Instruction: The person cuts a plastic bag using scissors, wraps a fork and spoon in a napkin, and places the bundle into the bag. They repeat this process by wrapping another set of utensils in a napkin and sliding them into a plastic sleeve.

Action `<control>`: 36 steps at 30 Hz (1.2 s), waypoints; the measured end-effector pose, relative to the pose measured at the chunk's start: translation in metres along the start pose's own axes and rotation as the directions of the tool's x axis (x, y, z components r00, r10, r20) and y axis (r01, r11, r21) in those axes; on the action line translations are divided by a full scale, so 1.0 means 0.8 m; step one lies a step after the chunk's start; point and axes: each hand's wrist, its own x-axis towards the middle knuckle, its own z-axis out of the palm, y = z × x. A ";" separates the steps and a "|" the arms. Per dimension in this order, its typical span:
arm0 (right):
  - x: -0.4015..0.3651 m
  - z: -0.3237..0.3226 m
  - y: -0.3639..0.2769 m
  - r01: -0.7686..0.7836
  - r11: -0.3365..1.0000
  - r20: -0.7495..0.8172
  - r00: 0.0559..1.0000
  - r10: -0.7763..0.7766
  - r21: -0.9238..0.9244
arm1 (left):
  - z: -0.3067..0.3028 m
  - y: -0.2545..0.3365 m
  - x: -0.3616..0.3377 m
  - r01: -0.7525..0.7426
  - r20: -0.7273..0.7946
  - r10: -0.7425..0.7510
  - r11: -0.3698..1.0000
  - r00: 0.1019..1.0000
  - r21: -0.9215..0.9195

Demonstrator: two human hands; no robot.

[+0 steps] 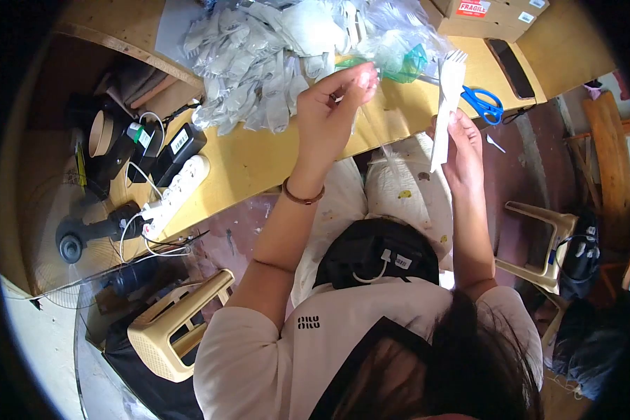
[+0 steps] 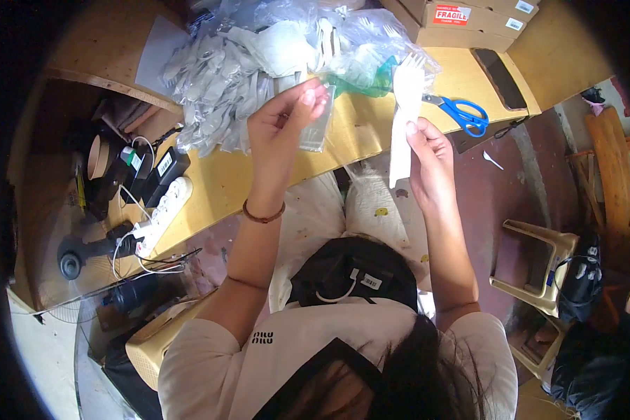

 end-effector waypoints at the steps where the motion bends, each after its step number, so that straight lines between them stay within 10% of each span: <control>1: 0.002 0.000 -0.001 0.003 1.000 0.011 1.000 -0.003 -0.013 | -0.001 0.003 -0.002 0.026 0.012 -0.026 1.000 1.000 -0.008; 36: 0.031 0.104 -0.055 0.478 0.868 -0.016 0.875 -0.484 -0.134 | 0.002 0.008 -0.024 -0.150 0.093 0.134 0.969 0.987 0.194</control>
